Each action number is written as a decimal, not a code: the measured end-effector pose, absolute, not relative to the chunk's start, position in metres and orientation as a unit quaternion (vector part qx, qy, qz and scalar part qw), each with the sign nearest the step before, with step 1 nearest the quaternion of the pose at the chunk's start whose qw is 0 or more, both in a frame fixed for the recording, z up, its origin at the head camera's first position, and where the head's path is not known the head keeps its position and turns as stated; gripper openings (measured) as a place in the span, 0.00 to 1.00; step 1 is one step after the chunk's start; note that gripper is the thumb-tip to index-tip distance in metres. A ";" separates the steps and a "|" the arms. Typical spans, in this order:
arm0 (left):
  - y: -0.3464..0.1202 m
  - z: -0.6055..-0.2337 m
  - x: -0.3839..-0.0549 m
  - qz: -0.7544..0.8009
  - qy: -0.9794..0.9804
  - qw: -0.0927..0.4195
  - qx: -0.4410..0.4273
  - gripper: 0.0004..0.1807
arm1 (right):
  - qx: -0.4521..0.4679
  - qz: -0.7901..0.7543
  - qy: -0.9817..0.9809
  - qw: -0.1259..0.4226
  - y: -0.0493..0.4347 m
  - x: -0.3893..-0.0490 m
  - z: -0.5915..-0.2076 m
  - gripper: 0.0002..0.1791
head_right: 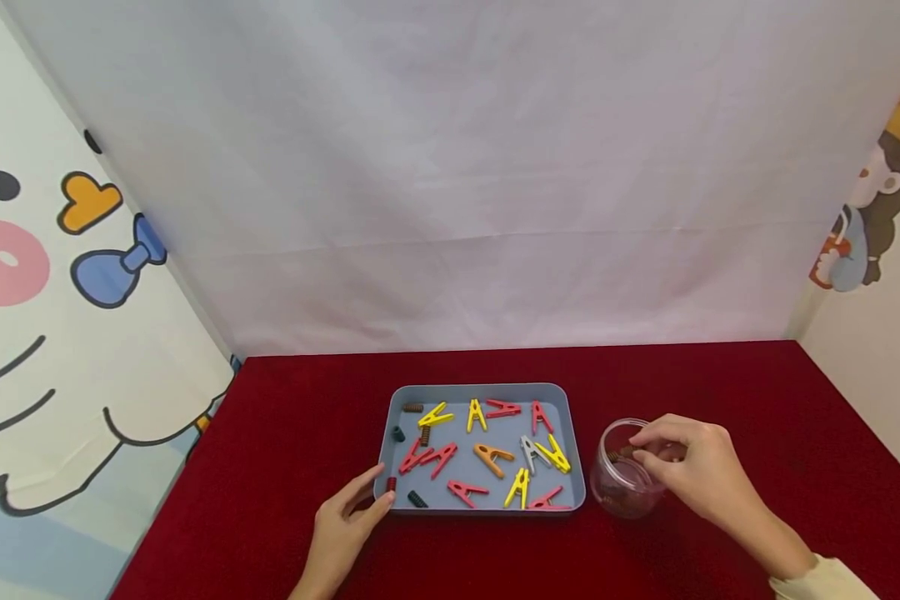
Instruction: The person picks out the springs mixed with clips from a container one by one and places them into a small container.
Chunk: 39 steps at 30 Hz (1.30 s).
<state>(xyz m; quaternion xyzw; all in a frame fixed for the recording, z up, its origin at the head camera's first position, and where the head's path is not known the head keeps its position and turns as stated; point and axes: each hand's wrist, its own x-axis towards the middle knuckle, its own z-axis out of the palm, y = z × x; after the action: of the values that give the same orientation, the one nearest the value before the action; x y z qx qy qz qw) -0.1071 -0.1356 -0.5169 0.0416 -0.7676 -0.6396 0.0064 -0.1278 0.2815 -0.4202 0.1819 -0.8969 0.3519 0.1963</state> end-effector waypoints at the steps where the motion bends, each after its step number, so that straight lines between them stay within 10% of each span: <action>1: -0.135 -0.513 -0.106 -0.639 -0.768 0.004 0.043 0.27 | 0.184 0.350 -0.897 0.198 0.282 -0.128 -0.421 0.16; 39: -0.137 -0.519 -0.108 -0.645 -0.763 -0.005 0.039 0.27 | 0.222 0.349 -0.888 0.199 0.258 -0.130 -0.408 0.18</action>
<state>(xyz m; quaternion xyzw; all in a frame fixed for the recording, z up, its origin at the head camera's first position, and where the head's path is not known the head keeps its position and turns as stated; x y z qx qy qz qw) -0.1082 -0.1369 -0.5186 0.0390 -0.7629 -0.6454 -0.0054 -0.1302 0.2582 -0.4083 0.2218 -0.8882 0.3494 0.1993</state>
